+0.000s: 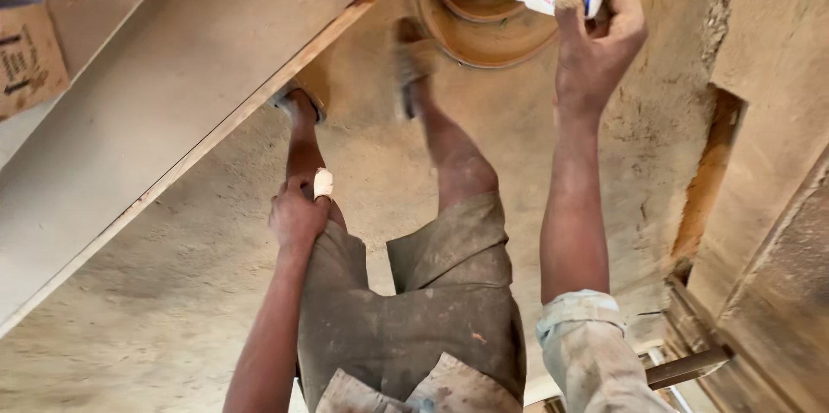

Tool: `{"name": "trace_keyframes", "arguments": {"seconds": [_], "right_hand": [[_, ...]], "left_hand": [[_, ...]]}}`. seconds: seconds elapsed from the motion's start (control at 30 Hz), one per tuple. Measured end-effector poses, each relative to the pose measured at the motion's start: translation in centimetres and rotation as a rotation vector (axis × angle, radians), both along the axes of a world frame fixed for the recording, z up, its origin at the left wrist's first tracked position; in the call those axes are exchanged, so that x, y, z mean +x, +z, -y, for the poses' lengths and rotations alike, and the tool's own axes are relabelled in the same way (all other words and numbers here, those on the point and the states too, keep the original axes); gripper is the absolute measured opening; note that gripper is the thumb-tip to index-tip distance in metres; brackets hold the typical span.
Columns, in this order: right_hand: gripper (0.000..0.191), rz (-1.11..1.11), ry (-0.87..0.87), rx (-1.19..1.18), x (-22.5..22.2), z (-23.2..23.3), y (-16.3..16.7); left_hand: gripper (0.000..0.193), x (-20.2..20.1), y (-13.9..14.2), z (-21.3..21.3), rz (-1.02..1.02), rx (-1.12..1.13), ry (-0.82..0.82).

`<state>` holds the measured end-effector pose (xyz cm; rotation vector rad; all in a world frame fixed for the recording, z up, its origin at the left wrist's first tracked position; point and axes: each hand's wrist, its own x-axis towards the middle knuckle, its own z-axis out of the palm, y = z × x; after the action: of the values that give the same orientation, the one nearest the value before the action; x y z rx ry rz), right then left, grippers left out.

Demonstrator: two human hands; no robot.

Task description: The person works on a long wooden plank on a workbench, applying liquid from a white squeeze bottle along the plank and wiping the surface with a cloth. They repeatedly reach into a cardboard box on the bench and handle small pieces of wood while treating the plank surface.

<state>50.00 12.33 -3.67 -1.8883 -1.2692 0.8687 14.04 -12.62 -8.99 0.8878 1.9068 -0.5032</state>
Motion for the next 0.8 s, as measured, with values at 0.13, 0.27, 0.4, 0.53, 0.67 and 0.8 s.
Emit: {"name": "trace_keyframes", "arguments": {"seconds": [0.13, 0.27, 0.4, 0.53, 0.67, 0.8], "right_hand": [[0.032, -0.13, 0.014, 0.07, 3.1, -2.2, -1.8], [0.03, -0.281, 0.069, 0.022, 4.6, -5.9, -5.9], [0.038, -0.242, 0.016, -0.144, 5.0, -6.9, -9.2], [0.036, -0.367, 0.294, -0.085, 5.0, -7.8, -9.7], [0.036, -0.26, 0.438, -0.05, 3.1, -9.0, -8.3], [0.029, -0.404, 0.443, -0.082, 1.7, -8.9, -7.9]], "left_hand": [[0.051, 4.4, -0.4, -1.3, -0.038, -0.028, -0.082], [0.05, 11.0, -2.8, -1.7, -0.106, -0.078, -0.062], [0.076, 18.7, -3.7, 1.3, -0.207, -0.182, -0.375], [0.086, 20.9, -5.8, 1.3, -0.109, -0.139, -0.368], [0.076, 20.6, -5.6, -0.6, -0.115, -0.278, -0.262], [0.066, 20.0, -5.5, -2.0, -0.129, -0.24, -0.271]]}}
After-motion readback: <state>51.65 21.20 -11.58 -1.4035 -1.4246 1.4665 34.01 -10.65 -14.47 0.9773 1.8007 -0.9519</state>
